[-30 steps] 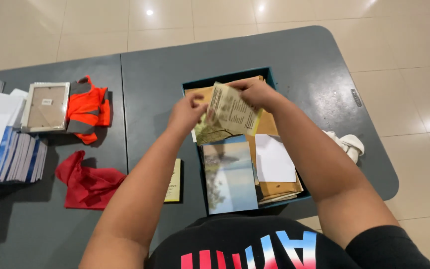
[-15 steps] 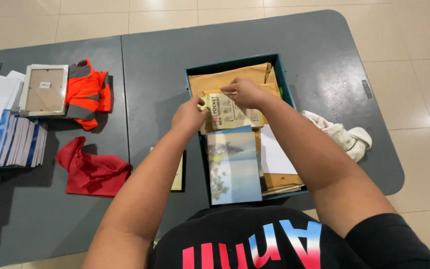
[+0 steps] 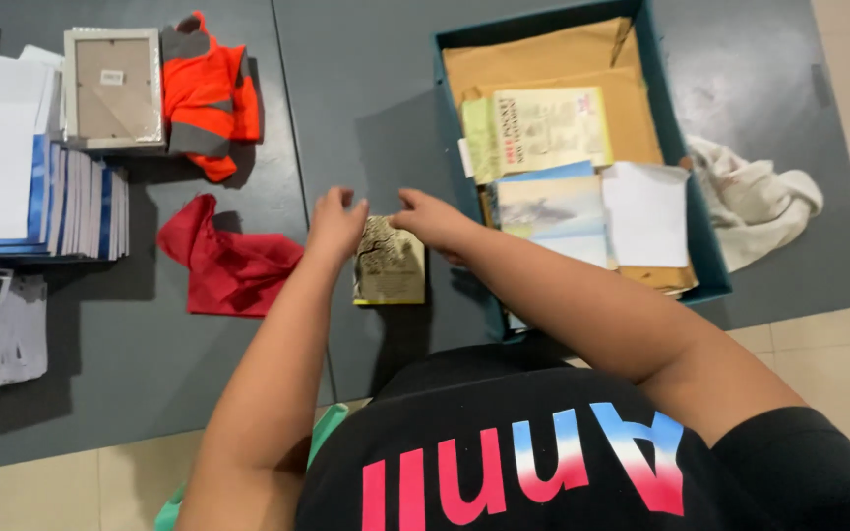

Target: Organize and pack various booklets, envelopes, and a picture frame into a storage box.

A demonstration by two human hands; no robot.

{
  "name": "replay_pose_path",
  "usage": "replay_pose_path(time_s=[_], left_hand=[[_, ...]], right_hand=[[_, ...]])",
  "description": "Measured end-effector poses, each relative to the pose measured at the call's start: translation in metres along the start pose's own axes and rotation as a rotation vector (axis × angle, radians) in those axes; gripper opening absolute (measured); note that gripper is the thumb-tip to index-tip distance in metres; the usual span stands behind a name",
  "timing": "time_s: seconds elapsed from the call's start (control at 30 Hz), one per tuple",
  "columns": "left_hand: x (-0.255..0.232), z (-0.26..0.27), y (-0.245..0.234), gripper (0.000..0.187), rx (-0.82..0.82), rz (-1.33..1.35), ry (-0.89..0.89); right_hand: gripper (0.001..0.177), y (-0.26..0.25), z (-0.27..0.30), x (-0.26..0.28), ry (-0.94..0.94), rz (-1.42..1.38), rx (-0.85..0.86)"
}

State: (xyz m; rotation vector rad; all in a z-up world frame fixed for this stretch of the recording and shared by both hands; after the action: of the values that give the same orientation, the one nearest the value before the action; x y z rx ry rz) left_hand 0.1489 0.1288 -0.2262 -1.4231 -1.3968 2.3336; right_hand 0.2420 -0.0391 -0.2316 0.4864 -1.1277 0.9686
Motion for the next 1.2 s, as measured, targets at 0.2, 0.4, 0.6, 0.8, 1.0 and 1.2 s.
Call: replay_pose_path(time_s=[0.2,0.4,0.6,0.8,1.0,1.2], left_hand=[[0.047,0.066,0.01,0.055,0.156,-0.044,-0.237],[0.037,0.086,0.009,0.05,0.197,0.016,-0.27],[0.048,0.074,0.016,0.041,0.129,0.016,-0.261],[0.04,0.089,0.032,0.048,0.082,0.321,-0.404],[-0.003,0.063,-0.021,0.066,-0.088,0.886,-0.056],[-0.196,0.075,-0.133,0.084,-0.099,1.085,0.084]], right_hand=[[0.066,0.036,-0.003,-0.034,0.02,0.067,0.141],[0.06,0.01,-0.001,-0.013,0.1,0.325,0.146],[0.063,0.004,0.052,0.026,0.505,0.417,0.093],[0.058,0.017,0.038,-0.019,0.504,0.015,0.184],[0.051,0.003,0.025,0.011,0.221,-0.166,0.077],[0.067,-0.088,0.02,0.12,-0.385,-0.184,-0.062]])
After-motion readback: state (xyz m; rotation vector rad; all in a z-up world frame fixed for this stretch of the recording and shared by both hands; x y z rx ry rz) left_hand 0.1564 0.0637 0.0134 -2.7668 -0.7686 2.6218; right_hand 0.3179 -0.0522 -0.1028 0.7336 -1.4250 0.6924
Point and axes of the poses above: each hand's wrist, its own z-axis away from the middle knuckle, its own y-axis out of the palm, x = y × z, the point moved 9 cm from there along -z, towards the middle knuckle, and after that the axes turned 3 degrees about -y, right-handed, at the moved point
